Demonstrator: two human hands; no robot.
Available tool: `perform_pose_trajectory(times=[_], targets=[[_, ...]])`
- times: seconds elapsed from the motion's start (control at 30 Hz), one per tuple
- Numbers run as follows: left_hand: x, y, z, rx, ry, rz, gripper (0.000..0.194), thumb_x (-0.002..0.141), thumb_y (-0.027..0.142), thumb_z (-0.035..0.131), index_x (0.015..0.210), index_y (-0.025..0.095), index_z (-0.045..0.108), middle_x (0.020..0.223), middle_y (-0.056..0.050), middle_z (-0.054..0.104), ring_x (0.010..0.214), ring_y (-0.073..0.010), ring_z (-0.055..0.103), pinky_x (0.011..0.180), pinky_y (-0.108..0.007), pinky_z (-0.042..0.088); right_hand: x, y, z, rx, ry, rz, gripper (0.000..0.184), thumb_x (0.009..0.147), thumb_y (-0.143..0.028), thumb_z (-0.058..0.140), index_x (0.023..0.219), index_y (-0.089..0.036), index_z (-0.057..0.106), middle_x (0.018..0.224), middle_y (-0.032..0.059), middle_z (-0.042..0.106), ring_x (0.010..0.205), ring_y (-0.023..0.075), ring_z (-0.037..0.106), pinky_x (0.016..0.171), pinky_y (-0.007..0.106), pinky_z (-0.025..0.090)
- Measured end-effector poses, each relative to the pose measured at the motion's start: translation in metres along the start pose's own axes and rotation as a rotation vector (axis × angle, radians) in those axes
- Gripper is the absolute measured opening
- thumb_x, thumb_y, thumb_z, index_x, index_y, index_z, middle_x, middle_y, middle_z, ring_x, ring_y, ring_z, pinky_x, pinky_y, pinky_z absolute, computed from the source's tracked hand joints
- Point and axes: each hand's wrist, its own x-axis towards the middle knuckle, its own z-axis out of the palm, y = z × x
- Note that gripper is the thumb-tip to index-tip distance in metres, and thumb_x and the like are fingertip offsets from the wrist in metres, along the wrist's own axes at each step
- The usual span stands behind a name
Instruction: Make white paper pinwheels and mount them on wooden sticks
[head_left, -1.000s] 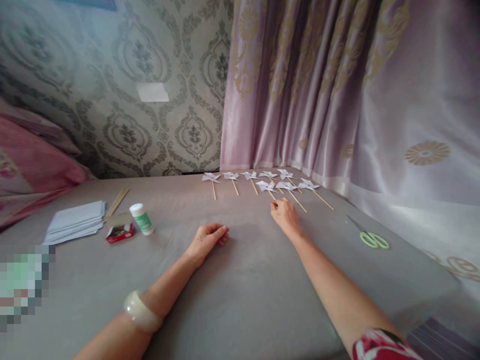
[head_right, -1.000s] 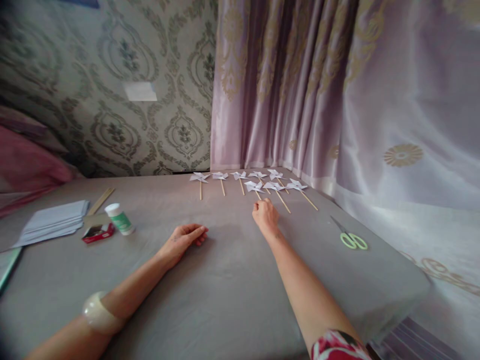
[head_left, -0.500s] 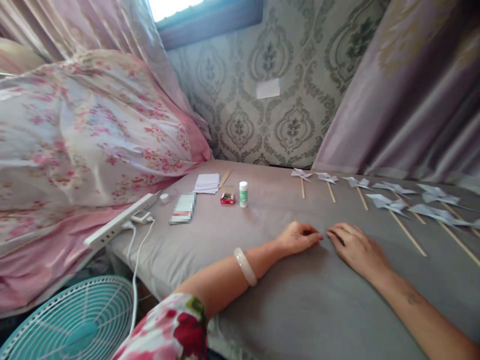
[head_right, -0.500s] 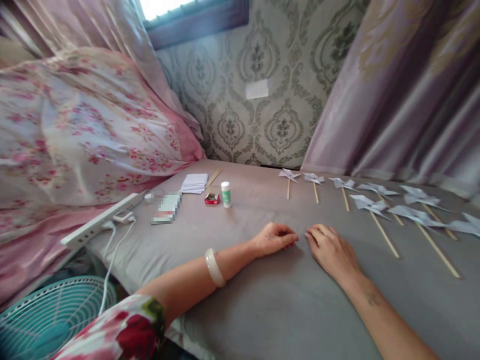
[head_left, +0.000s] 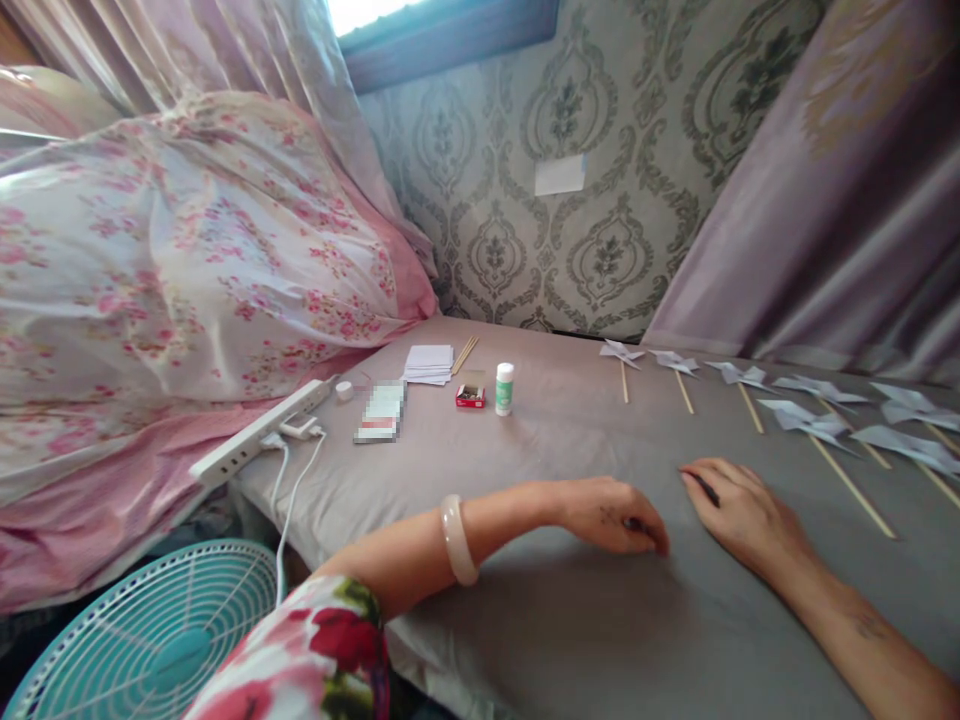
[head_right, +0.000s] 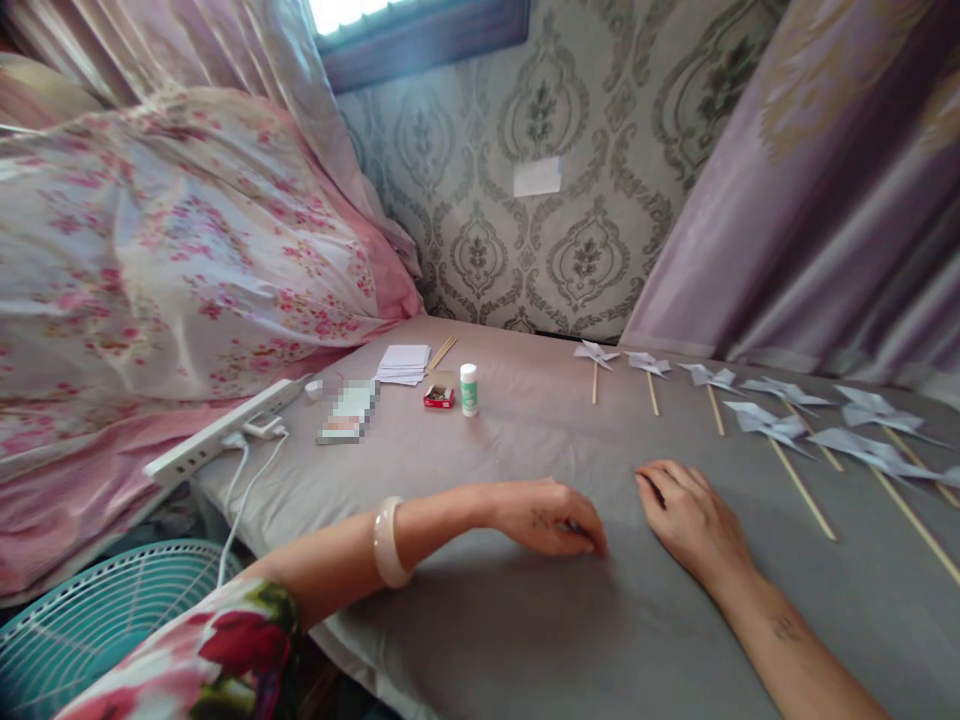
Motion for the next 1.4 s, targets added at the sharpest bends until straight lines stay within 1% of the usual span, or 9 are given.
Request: perform_pose_trajectory(times=[0.1,0.2,0.27,0.33,0.47,0.57,0.77,0.97,1.4], targets=[[-0.033,0.020,-0.034,-0.245,-0.183,-0.005,0.015,0.082,0.013,0.057,0.086,0.010,0.071,0.084,-0.005,0.069,0.077,-0.0125,0.063,0.075,-0.022,0.048,0.000,0.000,0.000,-0.005,0.017,-0.013,0.031,0.089,-0.032,0.040,0.093,-0.017,0.067,0.096,0.0093,0.067,0.088,0.0256,0.061,0.079,0.039,0.049],[-0.073,0.032,-0.079,-0.398,-0.169,-0.109,0.014,0.080,0.017,0.061,0.088,0.011,0.071,0.085,-0.006,0.071,0.081,-0.0151,0.065,0.078,-0.027,0.050,-0.001,-0.002,0.000,-0.002,0.031,-0.024,0.030,0.088,-0.030,0.040,0.092,-0.017,0.067,0.094,0.0094,0.067,0.087,0.0255,0.061,0.080,0.039,0.049],[-0.099,0.027,-0.111,-0.405,-0.003,-0.221,0.016,0.077,0.022,0.067,0.088,0.010,0.072,0.086,-0.008,0.072,0.080,-0.0169,0.066,0.075,-0.029,0.051,-0.001,-0.003,-0.001,-0.007,0.028,-0.025,0.030,0.088,-0.029,0.040,0.093,-0.017,0.066,0.094,0.0092,0.067,0.086,0.0254,0.060,0.080,0.039,0.049],[-0.122,0.009,-0.142,-0.328,0.291,-0.354,0.022,0.078,0.028,0.067,0.088,0.010,0.072,0.086,-0.009,0.072,0.079,-0.0170,0.066,0.074,-0.029,0.051,-0.001,-0.005,-0.002,-0.013,0.016,-0.016,0.030,0.089,-0.030,0.039,0.094,-0.017,0.066,0.094,0.0089,0.067,0.086,0.0254,0.060,0.079,0.039,0.048],[-0.155,-0.056,-0.188,-0.076,0.839,-0.680,0.028,0.082,0.035,0.062,0.095,0.011,0.070,0.091,-0.010,0.072,0.080,-0.0142,0.066,0.075,-0.027,0.052,0.000,-0.007,-0.004,-0.009,0.007,-0.002,0.031,0.090,-0.031,0.038,0.094,-0.017,0.065,0.094,0.0085,0.067,0.086,0.0257,0.060,0.080,0.039,0.048],[-0.173,-0.103,-0.207,0.098,0.976,-0.922,0.032,0.081,0.035,0.060,0.094,0.008,0.069,0.089,-0.012,0.072,0.077,-0.0138,0.065,0.069,-0.022,0.051,0.000,-0.008,-0.005,0.002,0.012,0.000,0.029,0.089,-0.031,0.038,0.093,-0.018,0.065,0.094,0.0083,0.067,0.085,0.0256,0.060,0.081,0.040,0.047],[-0.195,-0.152,-0.221,0.272,0.921,-1.132,0.028,0.069,0.024,0.064,0.091,0.007,0.072,0.083,-0.012,0.072,0.077,-0.0187,0.065,0.066,-0.023,0.049,0.000,-0.006,-0.002,0.014,0.020,0.009,0.029,0.088,-0.031,0.037,0.093,-0.019,0.063,0.094,0.0088,0.067,0.086,0.0260,0.061,0.081,0.040,0.047],[-0.183,-0.174,-0.231,0.437,0.751,-1.214,0.022,0.063,0.016,0.065,0.082,0.013,0.075,0.091,-0.009,0.074,0.094,-0.0233,0.064,0.078,-0.021,0.046,-0.001,-0.006,-0.001,0.018,0.016,0.035,0.028,0.088,-0.033,0.038,0.093,-0.019,0.062,0.095,0.0082,0.066,0.086,0.0259,0.061,0.081,0.041,0.047],[-0.160,-0.207,-0.245,0.478,0.543,-1.373,0.036,0.057,0.036,0.077,0.083,0.011,0.074,0.079,-0.014,0.072,0.072,-0.0255,0.068,0.060,-0.026,0.050,-0.001,-0.007,-0.002,0.024,0.012,0.052,0.027,0.087,-0.033,0.038,0.093,-0.020,0.061,0.097,0.0089,0.066,0.089,0.0262,0.061,0.082,0.041,0.047]])
